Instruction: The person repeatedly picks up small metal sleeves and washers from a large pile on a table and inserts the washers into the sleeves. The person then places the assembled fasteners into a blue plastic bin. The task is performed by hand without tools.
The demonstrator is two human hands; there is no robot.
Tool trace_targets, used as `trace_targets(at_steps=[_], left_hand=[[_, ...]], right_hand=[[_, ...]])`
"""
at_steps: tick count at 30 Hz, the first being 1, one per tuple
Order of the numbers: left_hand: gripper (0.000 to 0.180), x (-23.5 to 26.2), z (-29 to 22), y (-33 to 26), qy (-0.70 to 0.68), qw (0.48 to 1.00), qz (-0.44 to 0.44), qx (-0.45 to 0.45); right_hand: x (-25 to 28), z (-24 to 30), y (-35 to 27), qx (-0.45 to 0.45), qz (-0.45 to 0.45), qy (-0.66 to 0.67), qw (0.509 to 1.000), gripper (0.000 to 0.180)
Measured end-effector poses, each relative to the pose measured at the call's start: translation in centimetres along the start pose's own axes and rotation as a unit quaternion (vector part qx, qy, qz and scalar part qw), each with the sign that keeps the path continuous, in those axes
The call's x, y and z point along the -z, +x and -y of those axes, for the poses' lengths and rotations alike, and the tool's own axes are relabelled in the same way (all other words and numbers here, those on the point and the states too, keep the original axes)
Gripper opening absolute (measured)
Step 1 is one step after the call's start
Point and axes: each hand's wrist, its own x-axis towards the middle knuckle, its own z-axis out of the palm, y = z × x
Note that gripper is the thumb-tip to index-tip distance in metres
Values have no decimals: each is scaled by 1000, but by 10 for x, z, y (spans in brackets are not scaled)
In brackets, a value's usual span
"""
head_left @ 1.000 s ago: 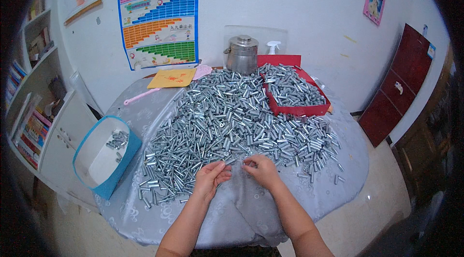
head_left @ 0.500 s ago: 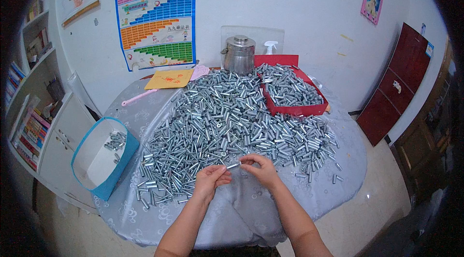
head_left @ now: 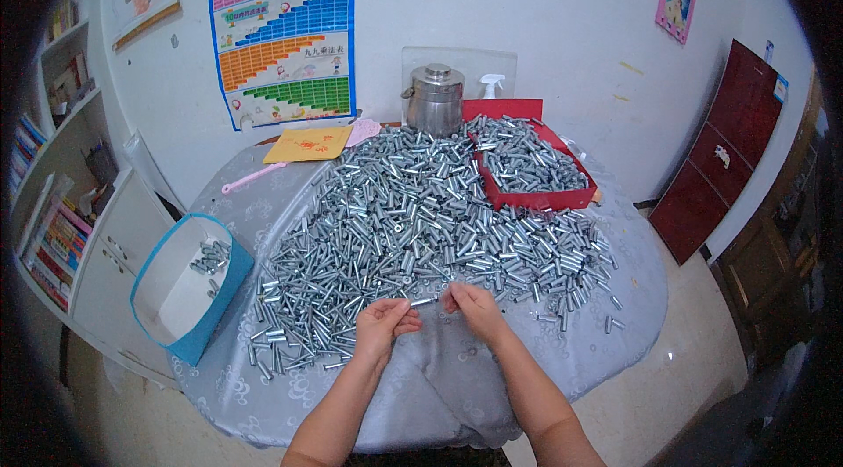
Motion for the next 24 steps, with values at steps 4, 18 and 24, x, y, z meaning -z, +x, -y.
trace_targets(at_steps=[4,18,24], left_hand=[[14,1,1,1,3,1000,0,-8],[14,1,-1,0,-3,1000,-4,-14],[14,1,-1,0,-1,1000,-7,-16]], right_hand=[[-1,2,-2,10,12,12,1000,37],[-1,4,-1,-17,30,11,999,36],[-1,5,-2,-26,42,20,999,36]])
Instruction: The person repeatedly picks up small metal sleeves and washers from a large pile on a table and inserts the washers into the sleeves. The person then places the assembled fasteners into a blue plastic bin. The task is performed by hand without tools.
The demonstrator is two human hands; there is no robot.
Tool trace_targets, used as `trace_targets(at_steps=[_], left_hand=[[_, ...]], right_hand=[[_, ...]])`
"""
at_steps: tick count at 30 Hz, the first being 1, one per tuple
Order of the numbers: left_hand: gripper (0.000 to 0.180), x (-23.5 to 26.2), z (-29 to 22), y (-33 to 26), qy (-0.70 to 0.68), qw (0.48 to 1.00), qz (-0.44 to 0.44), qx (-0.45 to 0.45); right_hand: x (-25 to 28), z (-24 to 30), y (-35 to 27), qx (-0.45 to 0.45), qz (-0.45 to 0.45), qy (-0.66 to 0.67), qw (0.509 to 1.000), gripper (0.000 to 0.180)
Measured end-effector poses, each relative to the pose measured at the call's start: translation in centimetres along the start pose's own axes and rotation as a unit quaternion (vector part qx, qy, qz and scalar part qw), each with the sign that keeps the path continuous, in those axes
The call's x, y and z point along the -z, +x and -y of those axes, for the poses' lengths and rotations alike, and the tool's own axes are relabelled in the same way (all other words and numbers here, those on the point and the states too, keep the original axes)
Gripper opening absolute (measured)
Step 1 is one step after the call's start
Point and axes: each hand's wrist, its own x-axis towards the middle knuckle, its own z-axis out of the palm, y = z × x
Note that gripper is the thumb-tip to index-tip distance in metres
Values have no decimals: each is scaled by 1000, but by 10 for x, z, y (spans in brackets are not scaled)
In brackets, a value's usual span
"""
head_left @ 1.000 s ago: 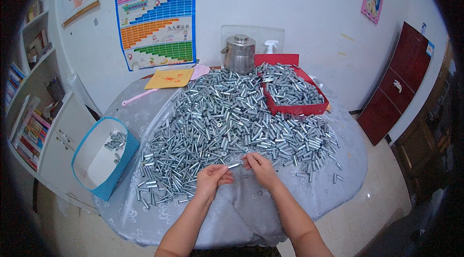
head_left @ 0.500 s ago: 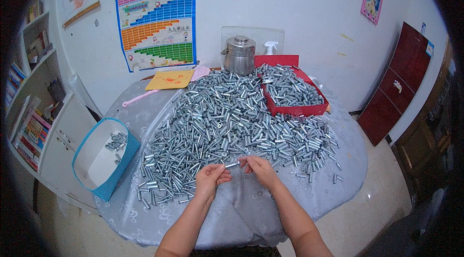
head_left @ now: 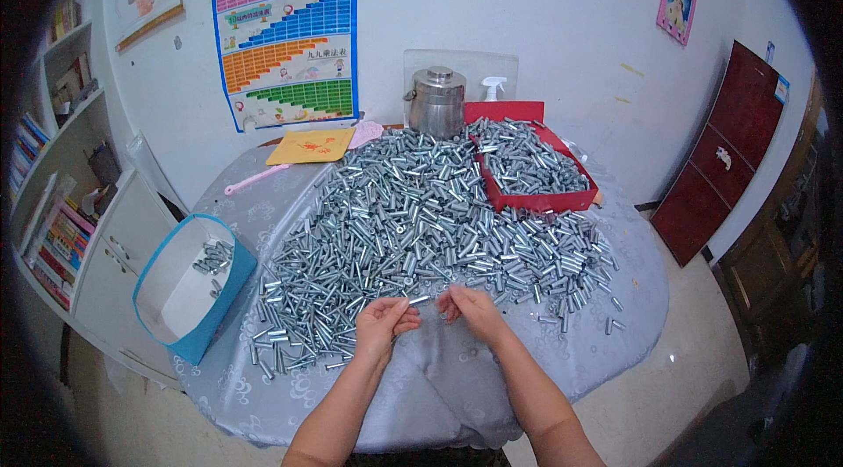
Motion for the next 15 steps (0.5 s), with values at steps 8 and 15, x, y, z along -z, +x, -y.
trace_targets(at_steps=[8,15], left_hand=[[13,1,2,2,3,1000,1,-2],[11,-1,4,1,11,1000,17,-7]], right_hand=[[-9,12,-2,13,-38,7,999,30],[-5,-8,2,-7,-32,-31,999,26]])
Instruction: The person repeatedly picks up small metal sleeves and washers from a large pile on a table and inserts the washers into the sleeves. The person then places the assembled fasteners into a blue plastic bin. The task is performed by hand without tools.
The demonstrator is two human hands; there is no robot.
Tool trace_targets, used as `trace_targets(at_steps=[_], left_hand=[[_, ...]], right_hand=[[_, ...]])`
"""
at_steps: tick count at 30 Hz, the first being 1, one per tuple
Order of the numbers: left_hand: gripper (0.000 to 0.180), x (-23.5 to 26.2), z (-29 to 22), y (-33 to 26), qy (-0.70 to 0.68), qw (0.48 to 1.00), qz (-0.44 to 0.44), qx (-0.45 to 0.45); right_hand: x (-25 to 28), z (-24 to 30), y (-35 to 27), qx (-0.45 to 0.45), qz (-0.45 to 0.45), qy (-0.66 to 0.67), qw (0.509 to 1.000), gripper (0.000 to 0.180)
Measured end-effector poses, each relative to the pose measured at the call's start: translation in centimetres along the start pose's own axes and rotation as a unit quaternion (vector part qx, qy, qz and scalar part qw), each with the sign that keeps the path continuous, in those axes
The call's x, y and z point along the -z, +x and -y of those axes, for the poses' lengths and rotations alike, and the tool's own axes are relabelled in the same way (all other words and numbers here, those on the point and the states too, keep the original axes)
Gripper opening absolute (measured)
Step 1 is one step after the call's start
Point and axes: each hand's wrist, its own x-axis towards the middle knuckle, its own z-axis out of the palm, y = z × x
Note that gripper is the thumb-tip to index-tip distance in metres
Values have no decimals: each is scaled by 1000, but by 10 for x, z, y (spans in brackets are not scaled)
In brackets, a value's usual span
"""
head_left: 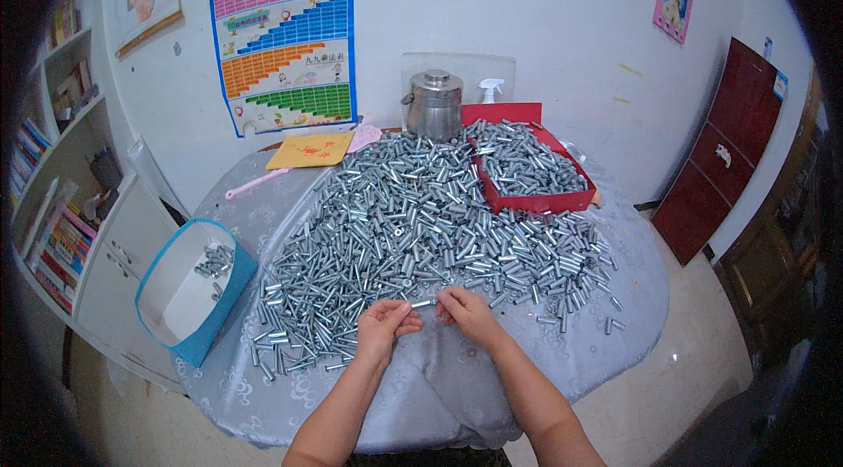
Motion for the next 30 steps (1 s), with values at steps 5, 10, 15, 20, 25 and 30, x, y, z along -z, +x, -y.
trace_targets(at_steps=[5,10,15,20,25,30], left_hand=[[10,-1,-2,-3,5,1000,-4,-9],[11,-8,-18,-6,32,997,-34,-67],[9,21,-48,-5,86,975,-92,-184],[11,77,-109,-8,373,834,-208,-350],[14,128,-175,-21,523,664,-317,-430],[20,180,-194,-15,573,616,-364,-399]], right_hand=[[-2,5,-3,24,8,-76,997,35],[10,0,-2,23,-125,-169,977,28],[40,3,-4,82,-325,-335,881,13],[46,-14,-2,121,-260,-460,840,16],[41,-13,-1,122,-248,-458,845,18],[35,-12,0,128,-246,-445,852,17]])
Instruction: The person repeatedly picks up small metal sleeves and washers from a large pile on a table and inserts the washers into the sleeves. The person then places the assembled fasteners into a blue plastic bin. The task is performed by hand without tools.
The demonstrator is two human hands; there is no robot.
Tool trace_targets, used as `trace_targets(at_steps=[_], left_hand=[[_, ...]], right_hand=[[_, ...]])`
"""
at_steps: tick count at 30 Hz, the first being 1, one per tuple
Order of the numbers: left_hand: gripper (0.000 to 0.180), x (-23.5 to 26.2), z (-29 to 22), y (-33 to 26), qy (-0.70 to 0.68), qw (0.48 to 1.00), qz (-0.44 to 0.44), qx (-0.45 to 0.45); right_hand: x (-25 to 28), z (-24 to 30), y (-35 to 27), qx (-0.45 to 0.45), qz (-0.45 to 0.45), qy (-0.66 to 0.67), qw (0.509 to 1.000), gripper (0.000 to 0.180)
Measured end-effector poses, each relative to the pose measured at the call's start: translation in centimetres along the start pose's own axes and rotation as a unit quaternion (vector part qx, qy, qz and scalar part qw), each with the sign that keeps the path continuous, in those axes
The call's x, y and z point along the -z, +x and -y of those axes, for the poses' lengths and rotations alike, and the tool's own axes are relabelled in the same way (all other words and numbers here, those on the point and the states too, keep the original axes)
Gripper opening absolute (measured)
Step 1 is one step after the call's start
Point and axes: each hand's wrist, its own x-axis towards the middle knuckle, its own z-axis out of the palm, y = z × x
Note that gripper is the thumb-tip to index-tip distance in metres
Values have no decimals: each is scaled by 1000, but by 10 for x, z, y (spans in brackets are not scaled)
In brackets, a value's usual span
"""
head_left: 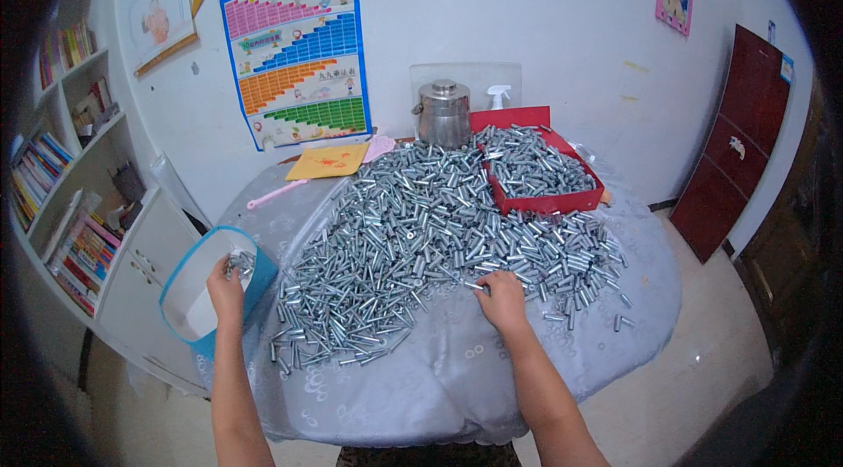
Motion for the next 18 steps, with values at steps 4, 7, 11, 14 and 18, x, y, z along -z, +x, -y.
trace_targets(at_steps=[4,7,11,14,18], left_hand=[[27,-16,-29,-18,20,985,15,-173],[24,-38,-87,-49,-88,958,135,-238],[15,-84,-150,-91,-152,884,312,-313],[15,-106,-175,-115,-148,852,347,-362],[10,-128,-172,-127,-86,854,364,-362]], right_hand=[[0,-1,0,-11,3,12,1000,17],[3,7,0,-18,16,38,999,18],[3,10,0,-24,38,133,990,19],[3,14,1,-4,59,142,988,20],[2,13,1,19,41,143,989,19]])
